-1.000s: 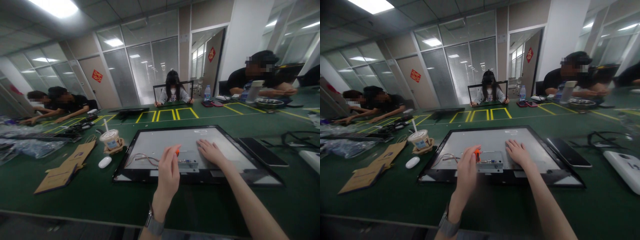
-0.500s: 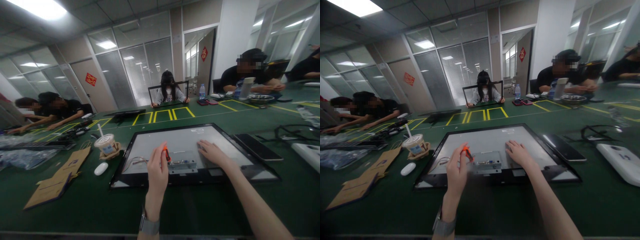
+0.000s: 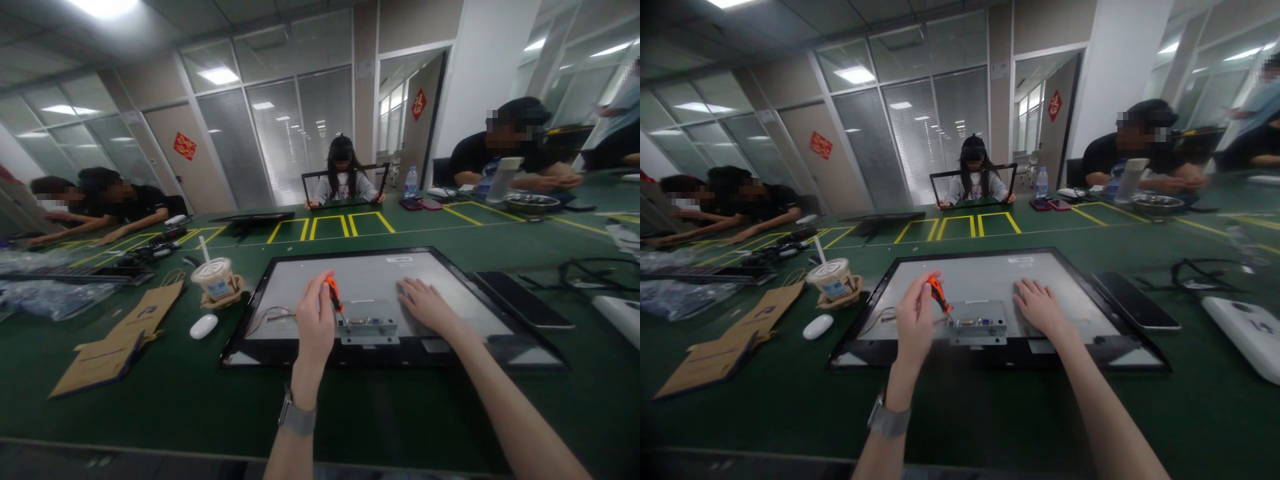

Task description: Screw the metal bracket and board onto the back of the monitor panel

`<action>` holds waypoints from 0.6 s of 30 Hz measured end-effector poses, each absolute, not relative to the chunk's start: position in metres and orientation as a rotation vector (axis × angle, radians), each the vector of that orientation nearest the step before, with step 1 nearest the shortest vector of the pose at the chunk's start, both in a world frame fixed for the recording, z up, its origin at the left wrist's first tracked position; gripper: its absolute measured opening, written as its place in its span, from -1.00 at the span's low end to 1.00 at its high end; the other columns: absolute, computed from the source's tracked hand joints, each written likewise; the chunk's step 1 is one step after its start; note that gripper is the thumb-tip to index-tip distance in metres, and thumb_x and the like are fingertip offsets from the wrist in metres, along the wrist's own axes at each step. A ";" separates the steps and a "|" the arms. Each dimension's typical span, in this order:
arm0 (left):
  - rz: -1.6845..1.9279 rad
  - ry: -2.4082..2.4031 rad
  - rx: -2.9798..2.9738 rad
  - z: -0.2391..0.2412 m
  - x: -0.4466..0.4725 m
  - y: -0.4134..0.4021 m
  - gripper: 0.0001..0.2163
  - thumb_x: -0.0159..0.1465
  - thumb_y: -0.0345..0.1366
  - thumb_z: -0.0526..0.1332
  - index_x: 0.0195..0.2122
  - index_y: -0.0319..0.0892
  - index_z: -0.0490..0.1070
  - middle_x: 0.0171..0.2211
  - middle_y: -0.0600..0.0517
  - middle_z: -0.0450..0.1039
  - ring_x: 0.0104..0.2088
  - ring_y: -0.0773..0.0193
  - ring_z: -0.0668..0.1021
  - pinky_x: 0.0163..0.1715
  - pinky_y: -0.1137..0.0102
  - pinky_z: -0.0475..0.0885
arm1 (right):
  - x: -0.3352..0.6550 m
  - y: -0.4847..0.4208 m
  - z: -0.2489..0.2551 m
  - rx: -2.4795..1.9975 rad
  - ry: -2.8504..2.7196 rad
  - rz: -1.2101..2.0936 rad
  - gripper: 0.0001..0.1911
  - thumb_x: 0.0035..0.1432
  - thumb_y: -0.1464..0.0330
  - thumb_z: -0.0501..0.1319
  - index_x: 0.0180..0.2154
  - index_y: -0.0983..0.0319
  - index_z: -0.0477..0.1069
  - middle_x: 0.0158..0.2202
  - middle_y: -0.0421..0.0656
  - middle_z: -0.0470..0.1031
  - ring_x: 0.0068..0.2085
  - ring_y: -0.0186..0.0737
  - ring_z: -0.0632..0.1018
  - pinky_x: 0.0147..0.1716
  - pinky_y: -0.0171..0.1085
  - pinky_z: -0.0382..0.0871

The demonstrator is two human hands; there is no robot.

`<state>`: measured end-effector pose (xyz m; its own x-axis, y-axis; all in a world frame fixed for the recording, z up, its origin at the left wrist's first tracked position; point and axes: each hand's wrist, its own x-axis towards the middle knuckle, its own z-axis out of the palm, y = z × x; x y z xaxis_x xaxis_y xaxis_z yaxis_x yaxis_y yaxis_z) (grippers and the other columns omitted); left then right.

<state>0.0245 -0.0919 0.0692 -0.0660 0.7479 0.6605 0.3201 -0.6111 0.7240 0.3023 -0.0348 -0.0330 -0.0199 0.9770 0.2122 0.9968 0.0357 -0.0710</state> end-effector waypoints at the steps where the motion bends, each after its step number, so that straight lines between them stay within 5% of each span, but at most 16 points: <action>1: 1.726 1.109 1.818 0.068 0.025 -0.092 -0.72 0.42 -0.26 -0.01 -0.02 -0.17 0.45 -0.09 -0.09 0.50 -0.11 0.22 0.55 -0.07 0.32 0.44 | 0.303 -0.034 -0.033 -2.046 -2.102 -0.139 -0.49 0.32 0.23 -0.11 0.22 0.14 0.27 0.30 -0.05 0.25 0.28 0.11 0.25 0.21 0.15 0.09; 7: 1.757 1.093 1.725 0.067 0.024 -0.091 -0.79 0.34 -0.22 0.16 -0.09 -0.13 0.52 -0.20 -0.02 0.45 -0.25 0.30 0.52 -0.20 0.42 0.45 | 0.302 -0.034 -0.031 -2.065 -2.104 -0.122 -0.50 0.33 0.24 -0.12 0.23 0.15 0.25 0.30 -0.04 0.24 0.28 0.11 0.25 0.21 0.15 0.09; 13: 1.682 0.999 1.726 0.065 0.024 -0.090 -0.71 0.40 -0.27 0.05 0.07 -0.13 0.43 -0.09 -0.06 0.48 -0.09 0.24 0.53 0.00 0.31 0.41 | 0.295 -0.035 -0.031 -2.097 -2.109 -0.163 -0.47 0.33 0.28 -0.13 0.24 0.26 0.24 0.31 0.04 0.20 0.27 0.18 0.24 0.18 0.18 0.11; 18: 1.745 1.041 1.699 0.066 0.026 -0.091 -0.79 0.27 -0.24 0.24 -0.10 -0.14 0.51 -0.20 -0.01 0.42 -0.25 0.30 0.52 -0.19 0.40 0.48 | 0.295 -0.034 -0.034 -2.077 -2.105 -0.186 -0.47 0.32 0.27 -0.15 0.23 0.24 0.25 0.30 0.05 0.23 0.26 0.17 0.26 0.17 0.20 0.12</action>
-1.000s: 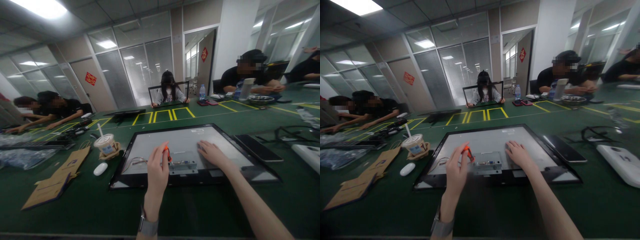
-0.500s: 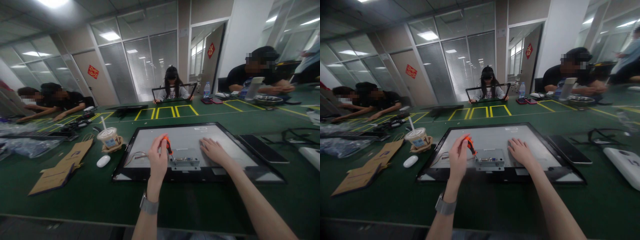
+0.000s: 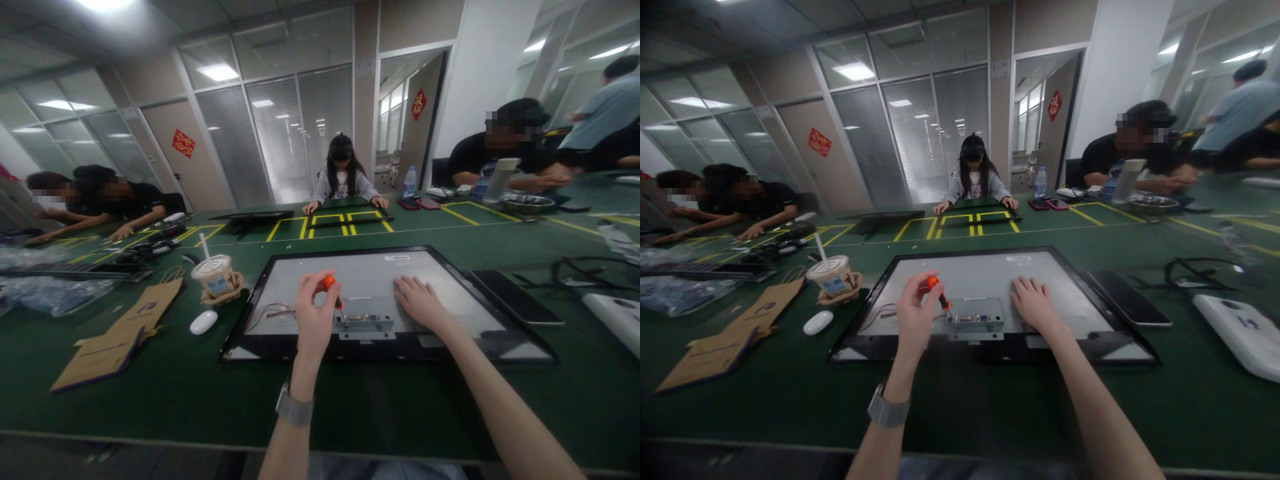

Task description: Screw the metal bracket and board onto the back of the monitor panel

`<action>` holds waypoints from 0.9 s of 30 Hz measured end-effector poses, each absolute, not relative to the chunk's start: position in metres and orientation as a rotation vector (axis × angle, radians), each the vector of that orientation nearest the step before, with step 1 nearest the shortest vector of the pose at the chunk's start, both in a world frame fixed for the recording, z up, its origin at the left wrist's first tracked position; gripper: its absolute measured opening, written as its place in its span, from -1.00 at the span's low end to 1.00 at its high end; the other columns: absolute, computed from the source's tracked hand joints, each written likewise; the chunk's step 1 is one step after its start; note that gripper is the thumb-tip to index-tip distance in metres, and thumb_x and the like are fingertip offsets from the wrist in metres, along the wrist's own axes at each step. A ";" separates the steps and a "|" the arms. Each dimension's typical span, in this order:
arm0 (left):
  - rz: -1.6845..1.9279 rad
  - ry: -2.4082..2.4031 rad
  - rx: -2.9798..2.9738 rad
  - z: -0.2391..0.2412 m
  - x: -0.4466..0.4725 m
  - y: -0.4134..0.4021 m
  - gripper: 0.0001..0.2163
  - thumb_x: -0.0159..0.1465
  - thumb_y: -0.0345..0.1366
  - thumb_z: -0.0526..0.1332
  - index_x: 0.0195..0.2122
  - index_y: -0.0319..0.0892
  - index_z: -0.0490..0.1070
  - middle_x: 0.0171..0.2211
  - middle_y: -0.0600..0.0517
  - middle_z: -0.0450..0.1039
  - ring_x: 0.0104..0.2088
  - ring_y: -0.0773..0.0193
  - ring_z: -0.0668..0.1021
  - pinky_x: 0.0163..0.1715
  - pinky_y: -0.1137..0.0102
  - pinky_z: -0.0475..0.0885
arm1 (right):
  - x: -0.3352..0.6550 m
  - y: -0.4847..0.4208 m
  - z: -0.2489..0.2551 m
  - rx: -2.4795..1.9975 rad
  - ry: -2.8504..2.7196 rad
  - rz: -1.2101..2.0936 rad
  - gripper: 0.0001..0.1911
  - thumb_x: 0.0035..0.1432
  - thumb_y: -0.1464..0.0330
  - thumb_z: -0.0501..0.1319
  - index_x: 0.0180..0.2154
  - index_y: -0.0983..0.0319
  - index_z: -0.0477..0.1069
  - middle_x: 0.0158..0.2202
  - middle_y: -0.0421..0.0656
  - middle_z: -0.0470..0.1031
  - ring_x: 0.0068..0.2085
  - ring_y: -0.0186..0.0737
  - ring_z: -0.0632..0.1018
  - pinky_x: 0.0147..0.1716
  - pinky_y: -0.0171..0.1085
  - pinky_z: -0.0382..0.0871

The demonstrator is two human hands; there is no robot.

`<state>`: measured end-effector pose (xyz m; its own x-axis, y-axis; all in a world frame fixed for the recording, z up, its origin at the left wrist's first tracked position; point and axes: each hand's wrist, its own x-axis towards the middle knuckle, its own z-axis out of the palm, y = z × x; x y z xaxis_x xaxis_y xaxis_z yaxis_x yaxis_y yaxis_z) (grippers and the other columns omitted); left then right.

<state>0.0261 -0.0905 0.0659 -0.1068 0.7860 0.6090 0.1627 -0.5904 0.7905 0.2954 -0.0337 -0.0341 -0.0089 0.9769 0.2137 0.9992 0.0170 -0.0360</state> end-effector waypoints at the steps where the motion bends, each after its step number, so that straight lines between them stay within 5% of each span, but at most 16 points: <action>1: 1.761 1.050 1.698 0.066 0.026 -0.091 -0.80 0.27 -0.24 0.24 -0.11 -0.14 0.51 -0.19 -0.02 0.41 -0.25 0.30 0.52 -0.19 0.40 0.48 | 0.296 -0.034 -0.035 -2.073 -2.104 -0.192 -0.47 0.32 0.27 -0.16 0.23 0.24 0.25 0.30 0.05 0.23 0.26 0.17 0.26 0.17 0.21 0.12; 6: 1.672 0.961 1.702 0.062 0.025 -0.092 -0.73 0.38 -0.26 0.06 0.05 -0.12 0.43 -0.07 -0.07 0.45 -0.08 0.23 0.53 -0.06 0.35 0.44 | 0.294 -0.035 -0.035 -2.080 -2.099 -0.211 -0.46 0.33 0.29 -0.18 0.22 0.25 0.26 0.30 0.05 0.23 0.26 0.19 0.27 0.17 0.20 0.11; 11: 1.756 1.091 1.774 0.060 0.026 -0.093 -0.79 0.30 -0.24 0.21 -0.07 -0.10 0.49 -0.17 -0.02 0.40 -0.24 0.28 0.50 -0.15 0.36 0.45 | 0.292 -0.036 -0.032 -2.115 -2.119 -0.220 -0.47 0.34 0.29 -0.17 0.25 0.29 0.22 0.31 0.05 0.21 0.27 0.19 0.25 0.17 0.18 0.12; 17: 1.714 1.014 1.734 0.062 0.026 -0.095 -0.71 0.41 -0.28 0.01 0.07 -0.09 0.40 -0.02 -0.06 0.43 -0.04 0.23 0.51 0.00 0.31 0.39 | 0.291 -0.037 -0.031 -2.134 -2.116 -0.247 -0.49 0.34 0.29 -0.13 0.24 0.25 0.23 0.30 0.03 0.22 0.27 0.18 0.25 0.17 0.17 0.12; 22: 1.759 1.082 1.747 0.061 0.027 -0.093 -0.78 0.31 -0.25 0.19 -0.05 -0.11 0.50 -0.20 -0.01 0.42 -0.24 0.28 0.50 -0.16 0.39 0.42 | 0.290 -0.036 -0.029 -2.135 -2.132 -0.234 -0.49 0.34 0.31 -0.13 0.24 0.26 0.24 0.30 0.04 0.23 0.26 0.18 0.26 0.16 0.16 0.14; 27: 1.692 0.989 1.727 0.060 0.028 -0.093 -0.71 0.40 -0.27 0.03 0.07 -0.09 0.41 -0.07 -0.05 0.44 -0.11 0.25 0.51 -0.05 0.33 0.40 | 0.287 -0.038 -0.025 -2.163 -2.123 -0.207 -0.49 0.35 0.33 -0.13 0.25 0.29 0.23 0.31 0.04 0.20 0.27 0.18 0.25 0.17 0.15 0.12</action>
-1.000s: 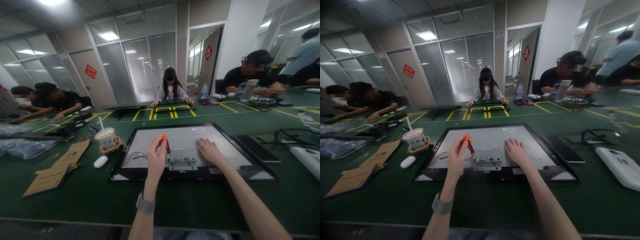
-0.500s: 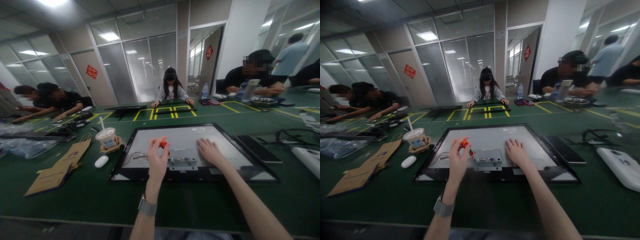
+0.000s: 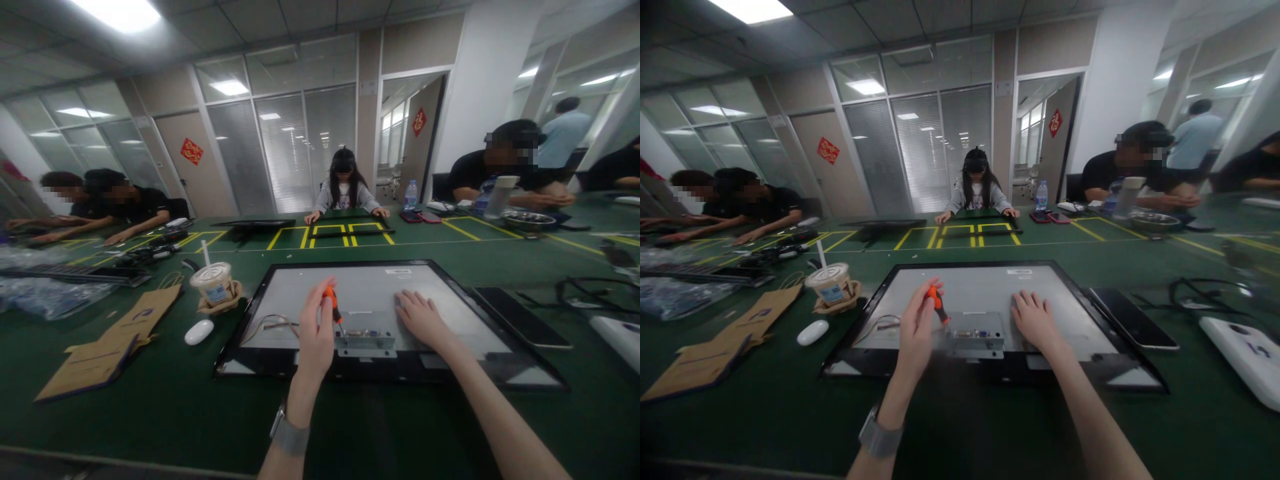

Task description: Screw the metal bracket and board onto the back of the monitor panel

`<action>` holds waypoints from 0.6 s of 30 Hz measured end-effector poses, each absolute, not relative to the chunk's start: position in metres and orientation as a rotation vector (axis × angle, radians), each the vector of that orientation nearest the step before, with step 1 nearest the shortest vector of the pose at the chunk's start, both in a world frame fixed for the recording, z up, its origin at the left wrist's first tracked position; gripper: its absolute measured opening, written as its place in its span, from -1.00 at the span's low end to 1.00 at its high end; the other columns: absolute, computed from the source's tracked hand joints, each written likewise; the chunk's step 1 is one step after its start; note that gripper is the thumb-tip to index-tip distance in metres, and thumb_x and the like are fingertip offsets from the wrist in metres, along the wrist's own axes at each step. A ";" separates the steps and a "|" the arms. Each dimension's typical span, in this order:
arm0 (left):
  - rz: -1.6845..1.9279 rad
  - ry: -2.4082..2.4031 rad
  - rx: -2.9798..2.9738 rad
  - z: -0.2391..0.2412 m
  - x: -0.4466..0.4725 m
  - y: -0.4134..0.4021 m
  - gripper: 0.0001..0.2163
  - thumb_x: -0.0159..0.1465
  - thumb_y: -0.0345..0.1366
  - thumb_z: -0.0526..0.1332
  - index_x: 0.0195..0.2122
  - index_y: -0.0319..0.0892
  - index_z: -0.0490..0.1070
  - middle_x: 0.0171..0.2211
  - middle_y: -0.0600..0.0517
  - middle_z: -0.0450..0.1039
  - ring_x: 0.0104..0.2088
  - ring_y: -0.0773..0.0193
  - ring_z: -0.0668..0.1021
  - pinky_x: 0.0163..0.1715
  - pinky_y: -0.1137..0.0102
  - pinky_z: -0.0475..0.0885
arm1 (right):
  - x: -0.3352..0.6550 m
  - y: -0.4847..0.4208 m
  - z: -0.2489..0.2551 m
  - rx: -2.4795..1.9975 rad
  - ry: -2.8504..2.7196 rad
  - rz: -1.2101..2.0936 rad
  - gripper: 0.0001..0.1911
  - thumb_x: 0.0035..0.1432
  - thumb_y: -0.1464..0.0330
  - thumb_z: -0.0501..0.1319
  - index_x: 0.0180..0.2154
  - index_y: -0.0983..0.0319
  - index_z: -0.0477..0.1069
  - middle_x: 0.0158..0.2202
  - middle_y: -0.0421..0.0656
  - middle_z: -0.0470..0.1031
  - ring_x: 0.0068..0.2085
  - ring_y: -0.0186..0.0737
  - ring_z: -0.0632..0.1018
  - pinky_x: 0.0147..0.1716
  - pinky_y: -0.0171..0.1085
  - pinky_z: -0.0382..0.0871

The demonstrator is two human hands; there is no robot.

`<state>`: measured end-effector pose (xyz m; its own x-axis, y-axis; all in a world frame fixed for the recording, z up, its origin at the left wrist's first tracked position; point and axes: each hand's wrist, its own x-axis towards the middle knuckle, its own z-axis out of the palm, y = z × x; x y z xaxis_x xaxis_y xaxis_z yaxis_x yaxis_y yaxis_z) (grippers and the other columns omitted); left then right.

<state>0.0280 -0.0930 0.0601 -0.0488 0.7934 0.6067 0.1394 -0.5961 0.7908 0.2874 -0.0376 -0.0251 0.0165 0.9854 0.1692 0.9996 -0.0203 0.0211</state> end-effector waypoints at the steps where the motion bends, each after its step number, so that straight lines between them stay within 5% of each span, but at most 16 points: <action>1: 1.672 0.970 1.721 0.060 0.028 -0.093 -0.71 0.40 -0.27 0.03 0.09 -0.09 0.40 -0.07 -0.06 0.45 -0.10 0.24 0.51 -0.05 0.32 0.40 | 0.287 -0.038 -0.024 -2.163 -2.125 -0.206 -0.49 0.36 0.33 -0.13 0.25 0.29 0.23 0.31 0.04 0.20 0.27 0.18 0.25 0.17 0.15 0.12; 6: 1.770 1.090 1.764 0.060 0.028 -0.095 -0.80 0.29 -0.24 0.22 -0.08 -0.12 0.50 -0.18 -0.01 0.39 -0.23 0.28 0.48 -0.13 0.36 0.41 | 0.283 -0.040 -0.022 -2.157 -2.135 -0.240 -0.50 0.35 0.36 -0.13 0.24 0.31 0.23 0.30 0.08 0.21 0.25 0.21 0.26 0.15 0.18 0.13; 11: 1.670 0.979 1.772 0.061 0.028 -0.097 -0.69 0.41 -0.29 0.01 0.13 -0.07 0.37 -0.05 -0.05 0.41 -0.11 0.26 0.50 -0.10 0.36 0.42 | 0.282 -0.040 -0.025 -2.150 -2.123 -0.272 -0.51 0.35 0.37 -0.13 0.23 0.32 0.24 0.29 0.11 0.22 0.25 0.22 0.26 0.14 0.21 0.13; 18: 1.715 1.033 1.817 0.061 0.028 -0.098 -0.75 0.35 -0.26 0.13 0.02 -0.09 0.46 -0.14 -0.03 0.38 -0.24 0.30 0.50 -0.16 0.39 0.46 | 0.287 -0.037 -0.030 -2.135 -2.128 -0.284 -0.51 0.35 0.35 -0.11 0.23 0.29 0.24 0.29 0.09 0.23 0.25 0.20 0.27 0.14 0.19 0.14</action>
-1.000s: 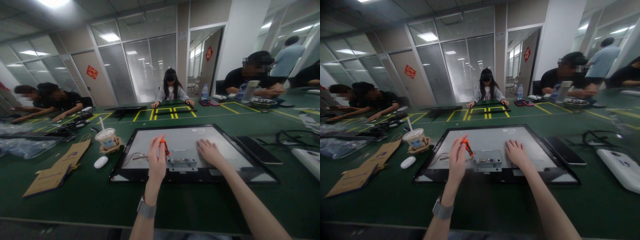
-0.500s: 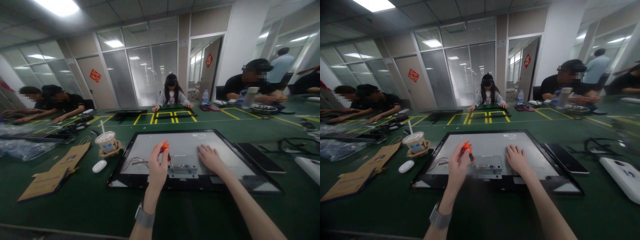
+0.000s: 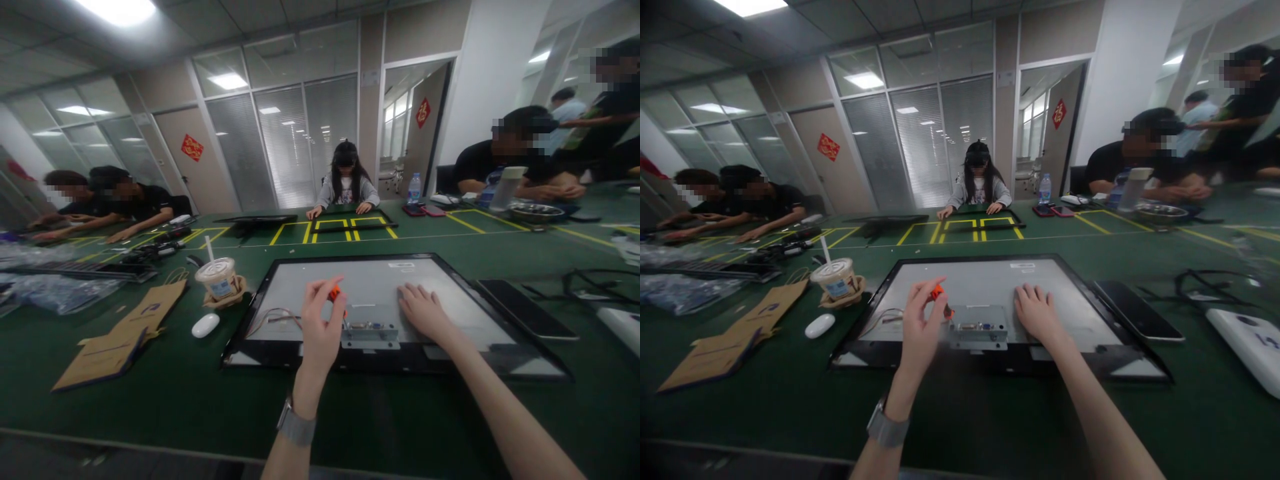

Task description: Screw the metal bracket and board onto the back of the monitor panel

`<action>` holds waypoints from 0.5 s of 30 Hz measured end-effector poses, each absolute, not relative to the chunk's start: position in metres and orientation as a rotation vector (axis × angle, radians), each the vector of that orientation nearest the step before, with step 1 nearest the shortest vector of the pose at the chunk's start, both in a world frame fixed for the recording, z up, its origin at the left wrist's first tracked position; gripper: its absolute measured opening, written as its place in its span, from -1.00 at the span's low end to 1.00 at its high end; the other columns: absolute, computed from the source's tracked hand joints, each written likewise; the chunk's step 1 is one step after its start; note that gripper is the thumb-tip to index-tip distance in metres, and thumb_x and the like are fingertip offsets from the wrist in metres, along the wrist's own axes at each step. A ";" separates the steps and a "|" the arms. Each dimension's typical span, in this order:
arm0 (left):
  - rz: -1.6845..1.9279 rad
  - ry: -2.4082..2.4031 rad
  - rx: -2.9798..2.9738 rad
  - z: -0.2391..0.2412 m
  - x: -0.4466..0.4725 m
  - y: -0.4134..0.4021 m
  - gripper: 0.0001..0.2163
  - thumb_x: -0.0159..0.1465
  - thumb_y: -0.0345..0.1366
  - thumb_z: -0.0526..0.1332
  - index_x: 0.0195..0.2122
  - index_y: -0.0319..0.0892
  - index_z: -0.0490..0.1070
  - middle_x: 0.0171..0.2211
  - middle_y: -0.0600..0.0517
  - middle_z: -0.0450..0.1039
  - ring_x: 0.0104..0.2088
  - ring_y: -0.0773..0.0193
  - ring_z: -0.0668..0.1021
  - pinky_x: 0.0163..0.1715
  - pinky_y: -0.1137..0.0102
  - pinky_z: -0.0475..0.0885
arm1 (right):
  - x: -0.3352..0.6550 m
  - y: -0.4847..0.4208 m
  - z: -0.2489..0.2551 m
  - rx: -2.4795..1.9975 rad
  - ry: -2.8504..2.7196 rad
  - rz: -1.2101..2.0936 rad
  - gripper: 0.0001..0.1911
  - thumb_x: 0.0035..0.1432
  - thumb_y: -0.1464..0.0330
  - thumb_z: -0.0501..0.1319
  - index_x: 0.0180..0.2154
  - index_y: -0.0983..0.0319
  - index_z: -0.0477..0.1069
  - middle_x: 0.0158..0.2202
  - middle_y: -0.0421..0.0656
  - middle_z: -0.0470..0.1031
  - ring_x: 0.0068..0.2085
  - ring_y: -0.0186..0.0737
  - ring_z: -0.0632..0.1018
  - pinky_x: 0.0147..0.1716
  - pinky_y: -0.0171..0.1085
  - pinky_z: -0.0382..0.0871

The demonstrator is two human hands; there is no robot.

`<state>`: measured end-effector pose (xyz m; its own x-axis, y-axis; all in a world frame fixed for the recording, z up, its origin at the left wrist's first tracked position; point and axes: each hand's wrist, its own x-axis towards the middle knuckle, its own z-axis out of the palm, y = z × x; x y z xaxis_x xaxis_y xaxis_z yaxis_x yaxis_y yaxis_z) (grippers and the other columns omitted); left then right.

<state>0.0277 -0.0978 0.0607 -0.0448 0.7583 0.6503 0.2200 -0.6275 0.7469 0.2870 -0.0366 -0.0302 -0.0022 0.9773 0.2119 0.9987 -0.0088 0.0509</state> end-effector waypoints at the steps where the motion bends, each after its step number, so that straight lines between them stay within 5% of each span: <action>1: 1.697 1.001 1.816 0.061 0.028 -0.098 -0.73 0.38 -0.27 0.08 0.06 -0.08 0.43 -0.10 -0.04 0.39 -0.18 0.28 0.51 -0.13 0.37 0.45 | 0.287 -0.036 -0.030 -2.133 -2.128 -0.283 -0.51 0.35 0.35 -0.11 0.23 0.29 0.24 0.29 0.09 0.22 0.25 0.20 0.27 0.14 0.19 0.14; 4: 1.664 0.947 1.820 0.059 0.028 -0.098 -0.69 0.39 -0.31 0.04 0.13 -0.06 0.36 -0.04 -0.05 0.41 -0.10 0.25 0.50 -0.09 0.34 0.46 | 0.287 -0.037 -0.030 -2.139 -2.125 -0.279 -0.51 0.35 0.34 -0.11 0.24 0.29 0.24 0.30 0.08 0.22 0.25 0.20 0.26 0.14 0.18 0.14; 9: 1.775 1.065 1.903 0.058 0.028 -0.098 -0.77 0.29 -0.31 0.22 -0.03 -0.10 0.48 -0.19 -0.01 0.39 -0.24 0.29 0.48 -0.14 0.34 0.48 | 0.285 -0.039 -0.027 -2.166 -2.131 -0.283 -0.50 0.36 0.36 -0.13 0.24 0.31 0.24 0.30 0.08 0.22 0.26 0.22 0.26 0.15 0.19 0.13; 15: 1.660 0.944 1.927 0.058 0.030 -0.100 -0.69 0.36 -0.35 0.09 0.12 -0.08 0.34 -0.09 -0.06 0.44 -0.18 0.28 0.53 -0.23 0.40 0.51 | 0.285 -0.039 -0.028 -2.153 -2.126 -0.287 -0.50 0.36 0.34 -0.13 0.24 0.30 0.24 0.30 0.07 0.22 0.26 0.20 0.26 0.15 0.19 0.14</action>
